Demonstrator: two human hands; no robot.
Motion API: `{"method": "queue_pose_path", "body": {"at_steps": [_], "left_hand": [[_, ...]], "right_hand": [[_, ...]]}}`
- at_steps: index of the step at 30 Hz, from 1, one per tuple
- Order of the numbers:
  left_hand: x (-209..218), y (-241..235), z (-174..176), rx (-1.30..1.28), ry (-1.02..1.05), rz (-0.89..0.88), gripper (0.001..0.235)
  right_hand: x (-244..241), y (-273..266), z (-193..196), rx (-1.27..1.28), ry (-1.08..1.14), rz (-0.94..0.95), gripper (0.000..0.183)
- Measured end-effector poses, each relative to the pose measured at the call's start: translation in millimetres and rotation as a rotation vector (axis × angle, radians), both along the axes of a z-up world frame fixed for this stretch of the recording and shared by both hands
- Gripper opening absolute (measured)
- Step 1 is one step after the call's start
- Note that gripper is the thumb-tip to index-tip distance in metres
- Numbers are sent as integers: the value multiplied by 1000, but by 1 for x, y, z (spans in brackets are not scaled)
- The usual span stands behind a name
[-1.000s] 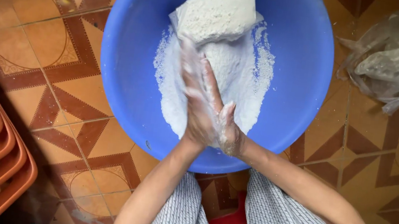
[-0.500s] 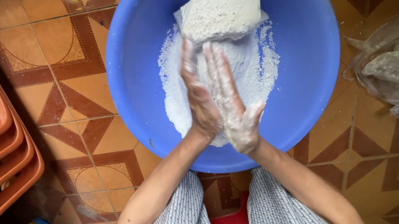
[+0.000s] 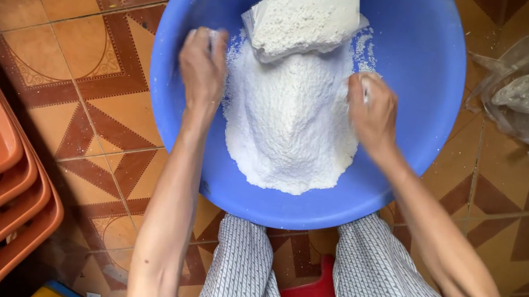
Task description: Breaking large white powder blocks into smaller pieces and rubbing hands together in a blue basin.
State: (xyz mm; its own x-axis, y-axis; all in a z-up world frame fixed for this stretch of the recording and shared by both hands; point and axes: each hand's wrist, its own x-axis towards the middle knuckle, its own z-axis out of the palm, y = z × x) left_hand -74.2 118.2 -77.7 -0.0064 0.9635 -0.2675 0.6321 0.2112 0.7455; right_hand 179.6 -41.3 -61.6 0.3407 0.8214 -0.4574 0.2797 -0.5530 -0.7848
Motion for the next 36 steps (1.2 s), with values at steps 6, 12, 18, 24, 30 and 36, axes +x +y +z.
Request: {"method": "queue_pose_path", "body": {"at_steps": [6,12,18,24,30,36], "left_hand": [[-29,-30,-113,302,145,-462,32],[-48,-95,-101,-476,457,-839,55],[-30,-126,-14,-665,446,-906,72],[-32,-119,4,-613,325,-723,22],[-42,-110,-7,-502,183,-417,46],[-18,-119,15,-817,-974,257,59]], "right_hand": [[34,3,-60,42,-590,372,40],[-3,-33,-30,-829,-267,845,62],[-23,-72,-17,-766,-233,885,69],[-15,-87,-33,-613,-300,777,20],[-11,-42,20,-888,-142,409,55],[-15,-40,38,-330,309,190,26]]}}
